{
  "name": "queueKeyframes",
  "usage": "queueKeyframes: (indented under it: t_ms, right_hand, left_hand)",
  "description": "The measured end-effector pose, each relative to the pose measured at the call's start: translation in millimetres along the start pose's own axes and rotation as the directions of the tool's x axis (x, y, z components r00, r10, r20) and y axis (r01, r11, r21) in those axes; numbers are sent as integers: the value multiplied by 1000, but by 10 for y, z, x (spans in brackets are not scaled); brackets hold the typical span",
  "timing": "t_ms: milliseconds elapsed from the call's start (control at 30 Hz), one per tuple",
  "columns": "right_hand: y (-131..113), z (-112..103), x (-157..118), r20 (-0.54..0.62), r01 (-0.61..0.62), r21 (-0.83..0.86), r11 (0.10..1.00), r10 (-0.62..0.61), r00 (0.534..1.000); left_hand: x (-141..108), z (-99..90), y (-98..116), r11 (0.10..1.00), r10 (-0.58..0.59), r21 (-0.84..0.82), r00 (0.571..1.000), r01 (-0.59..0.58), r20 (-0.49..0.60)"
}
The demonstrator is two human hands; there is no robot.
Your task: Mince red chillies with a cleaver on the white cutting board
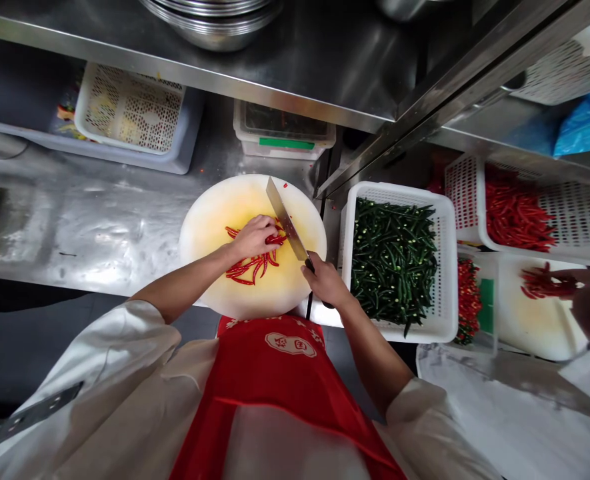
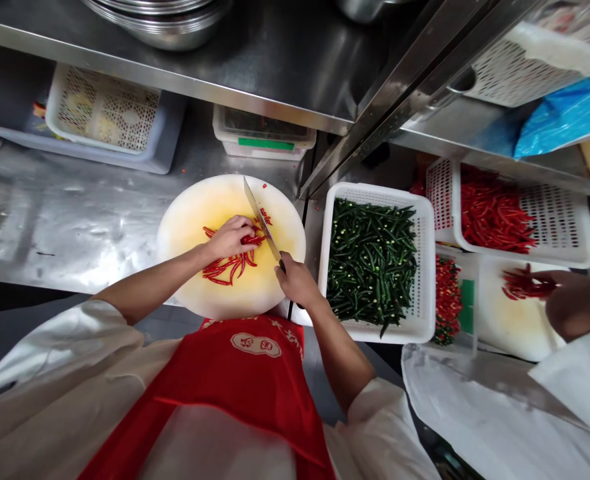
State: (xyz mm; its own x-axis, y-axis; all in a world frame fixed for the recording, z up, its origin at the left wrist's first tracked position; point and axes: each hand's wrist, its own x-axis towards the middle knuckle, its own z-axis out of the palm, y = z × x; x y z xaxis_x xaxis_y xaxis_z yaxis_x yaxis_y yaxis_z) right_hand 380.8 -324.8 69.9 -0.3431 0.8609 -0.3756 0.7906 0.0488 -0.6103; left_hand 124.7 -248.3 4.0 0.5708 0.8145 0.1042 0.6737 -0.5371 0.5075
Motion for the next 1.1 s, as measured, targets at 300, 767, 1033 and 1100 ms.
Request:
queueKeyframes:
  t_ms: [300,767,1033,1100]
  right_hand:
    - [-90,-225,-177,-2,29,12,999,-29,1000]
    - [-74,-269,-354,44,26,-50,998,-24,999]
    - [-91,-455,-438,146,14,-129,992,5,989]
    - [-74,-432,-397,164,1,-168,986,27,986]
  left_hand:
    - [-9,-4,104,999,-32,17,999,32,15]
    - [23,70,170,989,-81,119,996,83,-23]
    - [17,129,214,988,-130,68,987,137,-96]
    - [19,142,209,990,-132,36,986,137,-102]
